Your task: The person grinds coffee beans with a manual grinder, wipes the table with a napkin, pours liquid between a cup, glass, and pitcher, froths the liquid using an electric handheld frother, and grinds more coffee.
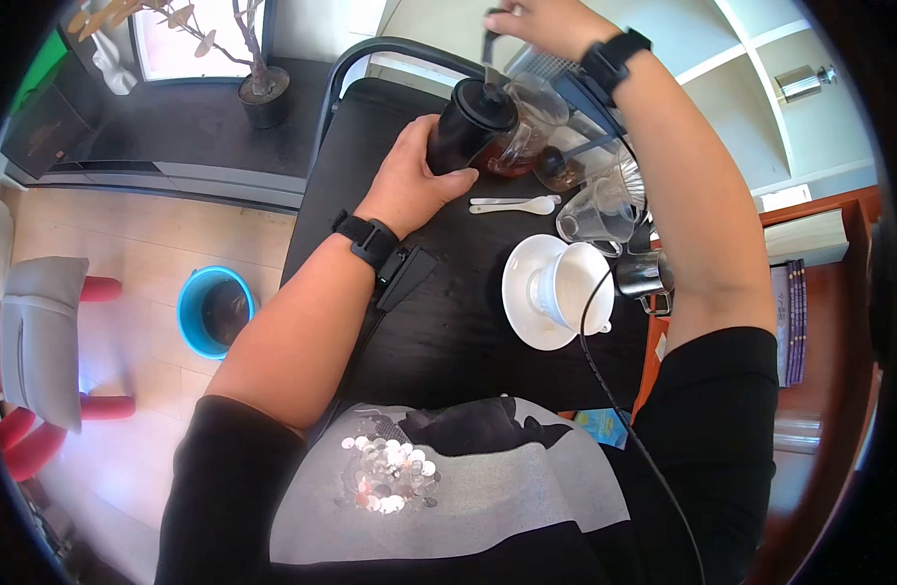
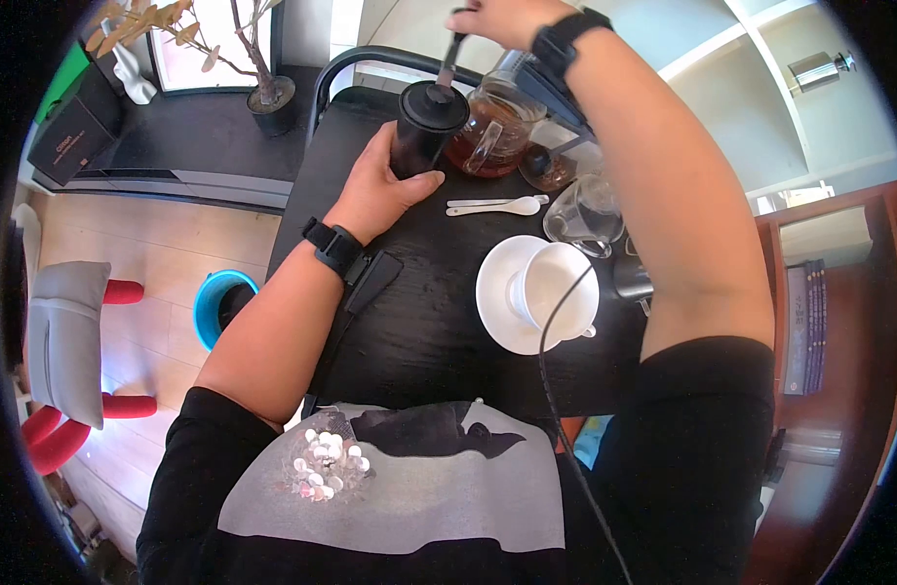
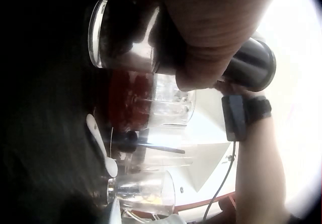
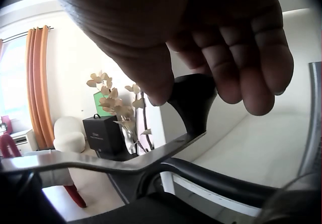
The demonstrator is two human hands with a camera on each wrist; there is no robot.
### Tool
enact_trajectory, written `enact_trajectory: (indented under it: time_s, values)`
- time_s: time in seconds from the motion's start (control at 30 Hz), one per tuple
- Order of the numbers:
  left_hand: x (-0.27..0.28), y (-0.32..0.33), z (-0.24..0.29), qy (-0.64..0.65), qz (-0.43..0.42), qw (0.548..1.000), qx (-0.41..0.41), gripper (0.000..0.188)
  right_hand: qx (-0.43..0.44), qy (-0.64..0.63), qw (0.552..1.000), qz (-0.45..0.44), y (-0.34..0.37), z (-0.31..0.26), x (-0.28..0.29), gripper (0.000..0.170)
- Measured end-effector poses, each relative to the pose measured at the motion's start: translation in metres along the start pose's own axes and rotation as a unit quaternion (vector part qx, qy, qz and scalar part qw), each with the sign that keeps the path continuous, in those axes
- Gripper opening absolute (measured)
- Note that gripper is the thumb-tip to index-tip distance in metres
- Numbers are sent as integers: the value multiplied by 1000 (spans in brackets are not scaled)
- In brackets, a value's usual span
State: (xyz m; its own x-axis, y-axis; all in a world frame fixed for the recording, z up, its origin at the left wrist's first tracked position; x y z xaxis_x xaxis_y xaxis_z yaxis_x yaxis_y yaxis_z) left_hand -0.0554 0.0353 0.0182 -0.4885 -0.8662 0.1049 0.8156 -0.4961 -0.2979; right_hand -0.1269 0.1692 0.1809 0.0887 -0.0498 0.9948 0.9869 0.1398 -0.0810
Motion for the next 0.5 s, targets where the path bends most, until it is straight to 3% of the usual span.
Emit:
enact_trajectory:
  time_s: [0.23,0.4,0.5]
  values:
    - [0,0,2,-18,1,1000,7,61,-91,-86,990,-58,85,38,1,35]
    - [1,-2,-2,-9,13,1000,6,59,-79,-124,987,-63,143,10,18,30]
    - [3,-2,-1,-4,20,1000,6,59,-89,-127,978,-143,168,-13,19,29]
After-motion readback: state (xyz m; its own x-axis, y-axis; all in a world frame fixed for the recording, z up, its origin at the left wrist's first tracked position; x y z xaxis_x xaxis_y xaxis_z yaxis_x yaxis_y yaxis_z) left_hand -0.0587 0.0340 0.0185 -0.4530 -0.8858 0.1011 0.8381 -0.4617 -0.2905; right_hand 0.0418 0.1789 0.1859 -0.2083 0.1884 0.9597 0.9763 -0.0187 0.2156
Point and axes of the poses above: each hand's wrist, its own y-axis away from the middle knuckle, its own x-axis out of the back of the hand, z = x × y, the point moved 7 cm from there along -y, towards the middle knuckle, and after that the axes turned 2 degrees about -x, right-handed, at the moved point
